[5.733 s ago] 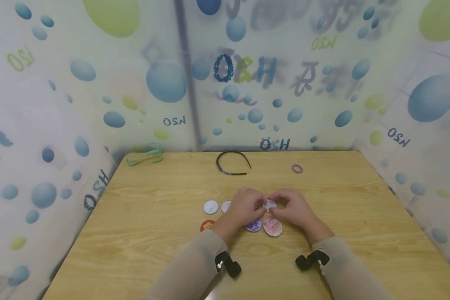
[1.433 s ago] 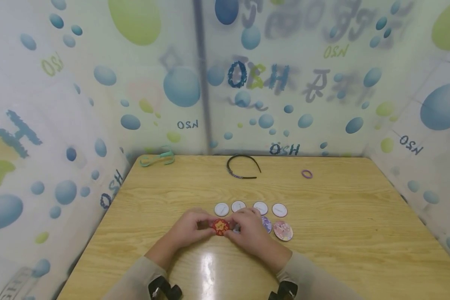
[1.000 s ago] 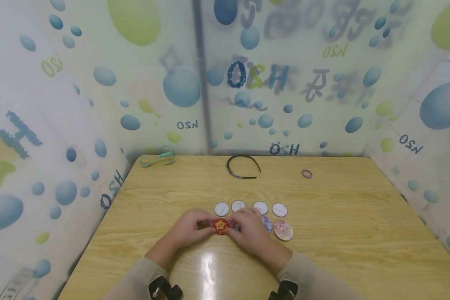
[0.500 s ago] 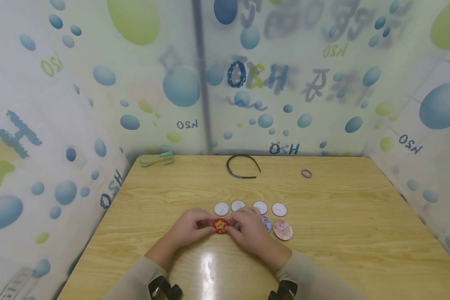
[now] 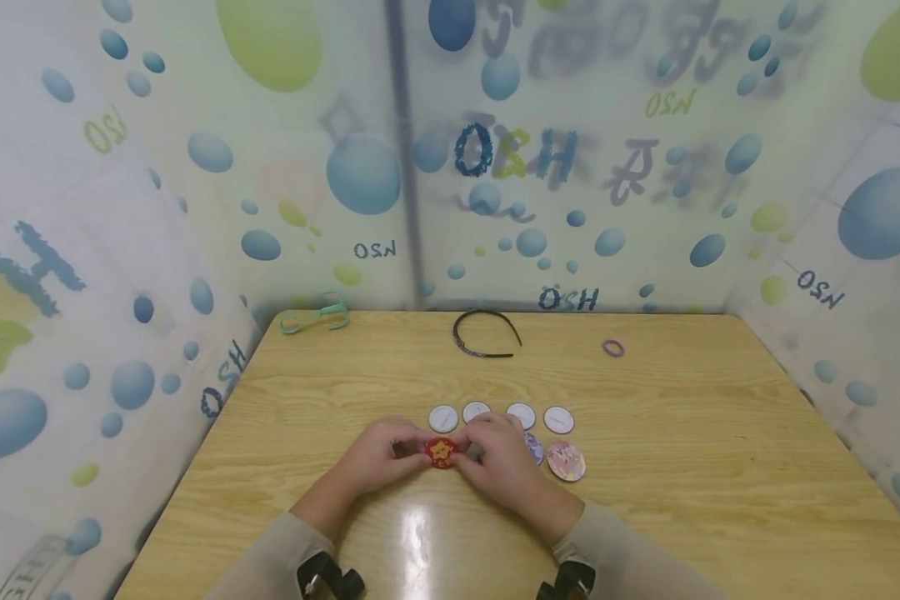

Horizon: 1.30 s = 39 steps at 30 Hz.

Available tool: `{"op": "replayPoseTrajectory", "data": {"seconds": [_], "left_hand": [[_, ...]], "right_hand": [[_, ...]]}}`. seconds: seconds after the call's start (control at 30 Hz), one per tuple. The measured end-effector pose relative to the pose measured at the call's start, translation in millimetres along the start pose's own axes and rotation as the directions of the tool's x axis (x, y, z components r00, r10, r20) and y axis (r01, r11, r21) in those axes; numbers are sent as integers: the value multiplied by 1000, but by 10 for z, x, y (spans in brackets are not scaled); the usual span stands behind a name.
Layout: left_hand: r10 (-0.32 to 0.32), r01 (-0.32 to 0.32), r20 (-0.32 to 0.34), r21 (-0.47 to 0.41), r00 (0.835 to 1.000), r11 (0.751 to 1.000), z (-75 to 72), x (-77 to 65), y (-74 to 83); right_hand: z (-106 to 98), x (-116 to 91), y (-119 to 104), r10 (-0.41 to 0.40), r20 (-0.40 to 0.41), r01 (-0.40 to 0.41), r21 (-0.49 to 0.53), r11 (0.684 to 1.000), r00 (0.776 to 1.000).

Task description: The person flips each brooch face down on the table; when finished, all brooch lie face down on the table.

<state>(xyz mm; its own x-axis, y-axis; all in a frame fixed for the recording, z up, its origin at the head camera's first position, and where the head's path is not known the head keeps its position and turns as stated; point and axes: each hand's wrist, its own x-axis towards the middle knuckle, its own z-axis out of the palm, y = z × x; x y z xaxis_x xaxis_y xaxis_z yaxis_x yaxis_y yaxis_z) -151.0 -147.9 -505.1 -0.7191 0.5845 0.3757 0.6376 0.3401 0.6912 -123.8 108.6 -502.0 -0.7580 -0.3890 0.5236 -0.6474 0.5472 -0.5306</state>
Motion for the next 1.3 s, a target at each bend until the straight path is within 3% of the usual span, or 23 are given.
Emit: {"op": "replayPoseTrajectory", "data": {"seconds": [0.83,1.1,1.3], "left_hand": [[50,-51,-50,-14,997,999,29,7,-10],[136,-137,-82,3,987,991,47,18,-18],[142,-143,-53,-1,988,990,48,21,-48]], "right_hand": [[-7,-2,-26,42,11,-42,4,999,999],[12,-9,14,-16,-3,16,-30,999,1000],[14,-11,21,-21,12,21,-46,999,1000]]}}
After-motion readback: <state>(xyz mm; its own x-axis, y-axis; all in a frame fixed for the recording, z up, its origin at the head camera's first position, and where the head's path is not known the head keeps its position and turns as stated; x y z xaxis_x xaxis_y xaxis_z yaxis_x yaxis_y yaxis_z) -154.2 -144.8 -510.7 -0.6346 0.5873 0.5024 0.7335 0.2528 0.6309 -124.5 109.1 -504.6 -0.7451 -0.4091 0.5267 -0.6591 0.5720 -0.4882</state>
